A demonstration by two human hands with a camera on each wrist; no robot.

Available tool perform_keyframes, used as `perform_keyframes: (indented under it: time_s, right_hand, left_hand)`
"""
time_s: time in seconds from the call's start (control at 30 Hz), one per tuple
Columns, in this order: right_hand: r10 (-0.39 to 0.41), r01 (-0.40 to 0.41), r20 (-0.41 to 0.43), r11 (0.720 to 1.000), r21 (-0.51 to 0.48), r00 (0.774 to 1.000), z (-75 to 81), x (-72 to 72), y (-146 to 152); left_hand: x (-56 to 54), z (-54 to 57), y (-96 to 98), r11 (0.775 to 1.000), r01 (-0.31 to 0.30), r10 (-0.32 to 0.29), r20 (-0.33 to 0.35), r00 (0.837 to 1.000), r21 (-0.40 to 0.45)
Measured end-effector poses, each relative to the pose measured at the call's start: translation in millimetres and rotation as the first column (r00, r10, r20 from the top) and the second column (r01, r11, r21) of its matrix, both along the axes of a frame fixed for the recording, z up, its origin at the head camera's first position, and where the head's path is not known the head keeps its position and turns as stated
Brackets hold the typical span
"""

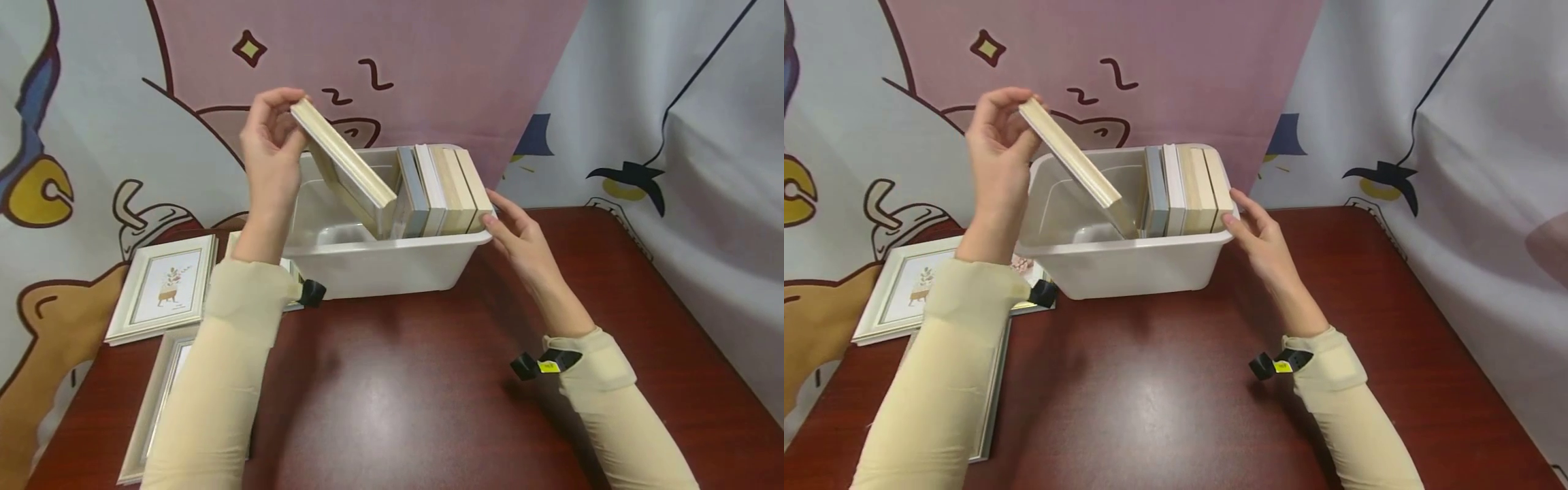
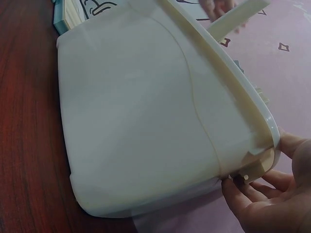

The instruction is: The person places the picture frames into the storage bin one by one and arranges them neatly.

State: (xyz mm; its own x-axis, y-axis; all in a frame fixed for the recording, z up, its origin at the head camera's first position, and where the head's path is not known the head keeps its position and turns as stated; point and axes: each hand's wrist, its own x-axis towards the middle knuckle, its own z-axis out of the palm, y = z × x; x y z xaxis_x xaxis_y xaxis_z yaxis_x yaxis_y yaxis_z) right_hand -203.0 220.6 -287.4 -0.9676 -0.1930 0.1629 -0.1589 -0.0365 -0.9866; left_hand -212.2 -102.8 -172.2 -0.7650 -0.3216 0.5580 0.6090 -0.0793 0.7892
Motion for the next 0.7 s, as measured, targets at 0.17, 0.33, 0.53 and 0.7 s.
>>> perform_keyframes:
  time_s: [0.17,0.33,0.53,0.7]
  right_hand:
    - [0.002,-0.002,-0.002,0.999,-0.033,1.0,-0.9,1.1,1]
    - [0.006,-0.006,-0.006,0.999,-0.049,1.0,-1.5,1.6,0]
    - [-0.006,0.006,-0.017,1.0,-0.025,1.0,-1.0,1.1,1]
    - [-0.008,0.008,0.002,1.0,0.006,1.0,-1.9,2.4,1]
  left_hand:
    - [-21.2,-19.1,15.9,0.994,0.009,0.003,0.109,0.994,-0.108]
    - [-36.7,-29.0,31.7,0.984,0.014,0.018,0.176,0.984,-0.18]
    - [-42.9,-29.8,49.1,0.935,0.043,0.045,0.237,0.97,-0.353]
    - [-34.0,-41.0,61.4,0.884,0.287,-0.054,0.529,0.847,-0.369]
